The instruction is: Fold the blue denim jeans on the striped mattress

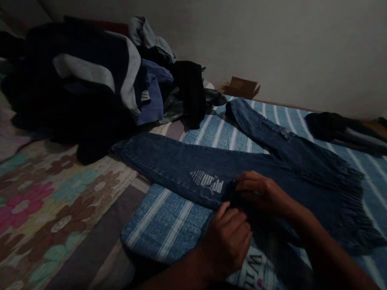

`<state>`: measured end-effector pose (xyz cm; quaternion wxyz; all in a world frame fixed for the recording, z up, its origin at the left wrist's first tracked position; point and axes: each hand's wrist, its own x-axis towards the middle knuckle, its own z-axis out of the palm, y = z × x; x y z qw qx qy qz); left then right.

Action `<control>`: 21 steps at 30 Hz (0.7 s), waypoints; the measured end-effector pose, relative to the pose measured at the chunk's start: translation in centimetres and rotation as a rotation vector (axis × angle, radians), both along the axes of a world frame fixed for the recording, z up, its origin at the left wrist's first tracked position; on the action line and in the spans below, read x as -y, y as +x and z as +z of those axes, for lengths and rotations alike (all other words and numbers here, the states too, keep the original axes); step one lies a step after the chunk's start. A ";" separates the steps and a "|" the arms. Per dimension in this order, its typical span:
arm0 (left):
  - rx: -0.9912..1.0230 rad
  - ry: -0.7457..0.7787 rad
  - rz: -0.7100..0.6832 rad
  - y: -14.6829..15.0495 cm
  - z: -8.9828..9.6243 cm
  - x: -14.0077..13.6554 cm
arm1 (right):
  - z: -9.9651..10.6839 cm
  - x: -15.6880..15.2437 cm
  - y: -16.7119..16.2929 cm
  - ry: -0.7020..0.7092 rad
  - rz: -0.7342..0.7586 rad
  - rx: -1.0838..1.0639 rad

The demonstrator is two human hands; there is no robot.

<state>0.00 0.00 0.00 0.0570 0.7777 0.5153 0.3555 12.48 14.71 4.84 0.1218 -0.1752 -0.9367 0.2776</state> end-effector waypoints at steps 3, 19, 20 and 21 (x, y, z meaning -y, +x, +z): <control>-0.004 -0.001 0.047 0.1 0.1 0.1 | -0.4 -0.9 -0.9 0.072 0.117 0.114; 0.026 -0.010 0.070 0.0 0.3 0.2 | 1.1 -1.5 -3.9 0.215 0.345 0.422; 0.036 0.019 0.086 0.0 0.3 0.2 | 1.1 -1.5 -4.0 0.216 0.352 0.422; 0.049 0.050 0.110 -0.1 0.3 0.2 | 1.1 -1.5 -4.0 0.218 0.357 0.419</control>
